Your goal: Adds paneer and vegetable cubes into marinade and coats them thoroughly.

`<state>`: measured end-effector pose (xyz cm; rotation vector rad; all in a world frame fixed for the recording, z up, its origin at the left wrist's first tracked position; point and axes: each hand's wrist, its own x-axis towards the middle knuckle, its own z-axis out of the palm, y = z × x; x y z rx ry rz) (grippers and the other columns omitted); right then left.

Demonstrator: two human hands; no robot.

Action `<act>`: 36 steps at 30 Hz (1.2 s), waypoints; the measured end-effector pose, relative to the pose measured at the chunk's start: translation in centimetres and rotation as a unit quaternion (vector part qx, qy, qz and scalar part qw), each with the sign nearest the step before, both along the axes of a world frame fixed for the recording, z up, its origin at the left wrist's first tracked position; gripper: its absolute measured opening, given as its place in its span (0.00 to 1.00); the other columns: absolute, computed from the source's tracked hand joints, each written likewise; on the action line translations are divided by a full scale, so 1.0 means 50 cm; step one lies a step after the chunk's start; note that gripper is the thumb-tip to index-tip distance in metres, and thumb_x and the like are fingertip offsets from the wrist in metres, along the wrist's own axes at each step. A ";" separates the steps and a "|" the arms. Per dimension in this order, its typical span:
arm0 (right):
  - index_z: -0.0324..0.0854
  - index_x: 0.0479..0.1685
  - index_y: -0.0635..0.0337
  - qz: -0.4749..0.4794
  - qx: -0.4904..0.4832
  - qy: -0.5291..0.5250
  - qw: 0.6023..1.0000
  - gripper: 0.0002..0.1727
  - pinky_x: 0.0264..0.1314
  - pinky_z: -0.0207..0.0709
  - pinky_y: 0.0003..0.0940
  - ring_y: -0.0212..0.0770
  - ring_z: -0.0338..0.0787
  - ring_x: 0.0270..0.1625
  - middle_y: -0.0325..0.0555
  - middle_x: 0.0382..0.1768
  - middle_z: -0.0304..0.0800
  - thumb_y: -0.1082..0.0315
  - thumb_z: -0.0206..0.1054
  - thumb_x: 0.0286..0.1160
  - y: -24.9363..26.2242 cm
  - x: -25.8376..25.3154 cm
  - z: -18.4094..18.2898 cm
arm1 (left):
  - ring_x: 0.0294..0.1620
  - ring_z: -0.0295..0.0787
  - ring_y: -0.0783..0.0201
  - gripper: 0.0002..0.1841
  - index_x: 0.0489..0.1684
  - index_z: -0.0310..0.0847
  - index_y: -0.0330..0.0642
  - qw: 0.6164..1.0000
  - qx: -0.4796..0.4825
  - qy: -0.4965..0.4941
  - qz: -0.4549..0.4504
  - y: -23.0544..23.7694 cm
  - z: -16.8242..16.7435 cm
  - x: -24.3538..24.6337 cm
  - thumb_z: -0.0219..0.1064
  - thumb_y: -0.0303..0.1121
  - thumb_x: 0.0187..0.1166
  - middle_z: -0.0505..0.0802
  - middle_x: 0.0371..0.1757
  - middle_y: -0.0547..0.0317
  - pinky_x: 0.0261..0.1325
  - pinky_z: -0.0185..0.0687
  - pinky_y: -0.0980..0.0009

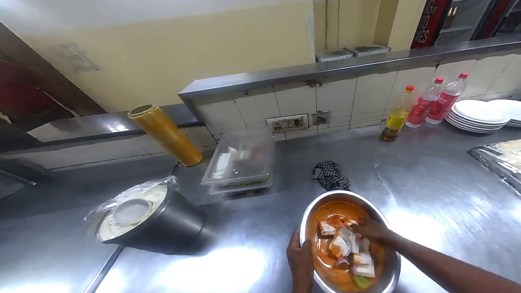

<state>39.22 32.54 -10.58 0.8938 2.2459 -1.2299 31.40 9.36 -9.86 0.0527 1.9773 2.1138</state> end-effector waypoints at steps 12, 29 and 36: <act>0.59 0.84 0.58 -0.215 -0.369 0.159 0.890 0.24 0.53 0.85 0.42 0.41 0.88 0.52 0.49 0.55 0.84 0.70 0.52 0.91 -0.121 0.028 0.027 | 0.56 0.88 0.58 0.25 0.75 0.71 0.27 0.997 0.018 -0.062 -0.038 -0.014 0.008 -0.009 0.55 0.15 0.76 0.86 0.65 0.38 0.58 0.86 0.64; 0.83 0.72 0.61 0.420 0.125 0.195 0.878 0.27 0.82 0.61 0.70 0.78 0.63 0.85 0.75 0.77 0.73 0.62 0.76 0.73 -0.134 0.078 0.001 | 0.52 0.91 0.62 0.20 0.72 0.73 0.25 0.996 0.073 -0.053 -0.026 -0.032 -0.004 0.004 0.55 0.17 0.82 0.89 0.60 0.41 0.56 0.87 0.69; 0.84 0.67 0.68 0.351 0.118 0.144 0.918 0.19 0.76 0.71 0.62 0.66 0.78 0.75 0.67 0.70 0.81 0.69 0.65 0.81 -0.132 0.048 0.064 | 0.52 0.91 0.61 0.20 0.73 0.72 0.25 0.995 0.080 -0.059 -0.021 -0.029 -0.004 -0.005 0.55 0.18 0.83 0.89 0.60 0.40 0.57 0.88 0.68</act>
